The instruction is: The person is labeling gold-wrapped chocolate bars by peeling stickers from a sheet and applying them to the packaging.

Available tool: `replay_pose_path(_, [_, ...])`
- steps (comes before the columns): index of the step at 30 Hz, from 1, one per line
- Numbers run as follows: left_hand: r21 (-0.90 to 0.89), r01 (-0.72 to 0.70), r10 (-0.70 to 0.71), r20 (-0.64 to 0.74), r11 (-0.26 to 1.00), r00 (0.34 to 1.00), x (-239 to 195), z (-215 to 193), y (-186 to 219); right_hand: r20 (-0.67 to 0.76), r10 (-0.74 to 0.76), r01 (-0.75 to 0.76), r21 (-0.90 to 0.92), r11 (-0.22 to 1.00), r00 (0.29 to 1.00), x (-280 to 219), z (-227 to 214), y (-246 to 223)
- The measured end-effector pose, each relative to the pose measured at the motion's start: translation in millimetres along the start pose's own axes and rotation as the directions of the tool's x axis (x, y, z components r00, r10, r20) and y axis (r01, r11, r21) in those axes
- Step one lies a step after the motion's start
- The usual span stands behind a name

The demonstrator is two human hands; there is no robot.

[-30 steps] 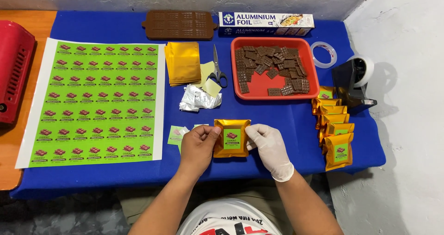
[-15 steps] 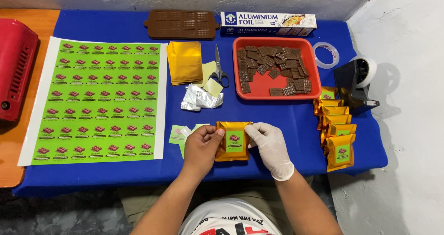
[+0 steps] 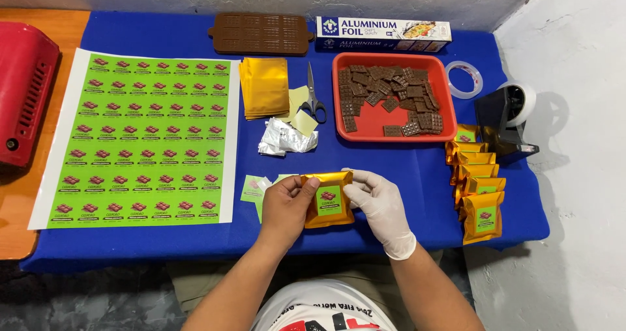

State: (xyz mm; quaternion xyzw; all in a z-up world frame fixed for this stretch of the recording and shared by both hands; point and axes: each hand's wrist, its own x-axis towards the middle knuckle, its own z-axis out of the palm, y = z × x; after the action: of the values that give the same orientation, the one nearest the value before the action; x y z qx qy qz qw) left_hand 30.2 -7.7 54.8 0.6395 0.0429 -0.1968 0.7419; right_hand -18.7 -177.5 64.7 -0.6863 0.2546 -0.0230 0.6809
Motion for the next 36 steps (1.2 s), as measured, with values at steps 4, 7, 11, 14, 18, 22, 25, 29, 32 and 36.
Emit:
replay_pose_path(4, [-0.042, -0.004, 0.004, 0.015, 0.999, 1.000, 1.7, 2.7, -4.6, 0.035, -0.035, 0.033, 0.047, 0.998, 0.999, 2.5, 1.6, 6.8])
replay_pose_path(7, [-0.089, 0.019, -0.016, 0.041, 0.996, 0.999, 1.4, 1.2, -7.1, 0.037, -0.038, 0.034, 0.100, 0.994, 0.999, 2.8, 1.1, 6.5])
replay_pose_path(11, [-0.179, 0.008, 0.016, 0.132, 0.984, 0.991, 2.5, -1.0, -15.9, 0.032, -0.060, 0.056, 0.116, 0.992, 0.998, 2.0, -0.2, 6.1])
replay_pose_path(14, [-0.199, 0.000, 0.024, 0.118, 0.980, 0.993, 4.1, -1.8, -20.7, 0.044, -0.050, 0.042, 0.157, 0.987, 0.998, 2.2, -1.3, 8.4])
replay_pose_path(18, [-0.206, -0.031, 0.044, 0.062, 0.978, 0.997, 6.0, -3.5, -19.6, 0.055, -0.053, 0.042, 0.184, 0.982, 0.997, 11.3, -10.5, 36.1])
replay_pose_path(22, [-0.202, -0.043, 0.056, 0.059, 0.978, 0.997, 11.2, -6.1, -26.7, 0.059, -0.062, 0.050, 0.194, 0.980, 0.996, 1.2, -7.9, 22.0])
replay_pose_path(25, [-0.192, -0.025, 0.032, 0.032, 0.981, 0.999, 8.1, -8.1, -24.3, 0.027, -0.074, 0.066, 0.224, 0.972, 0.997, -2.9, -8.2, 15.4])
replay_pose_path(29, [-0.048, -0.053, 0.052, -0.021, 0.997, 0.998, 2.9, -11.1, -19.5, -0.007, -0.075, 0.075, 0.174, 0.982, 0.997, -3.5, -7.7, 16.9])
replay_pose_path(32, [0.004, -0.071, 0.071, -0.053, 0.997, 0.996, 2.5, -13.4, -21.6, -0.029, -0.093, 0.096, 0.117, 0.989, 0.995, -6.4, -4.0, 17.4])
replay_pose_path(36, [-0.002, -0.091, 0.091, -0.076, 0.996, 0.993, 1.5, -10.8, -19.3, -0.051, -0.116, 0.120, 0.083, 0.989, 0.992, -1.5, -10.5, 31.1])
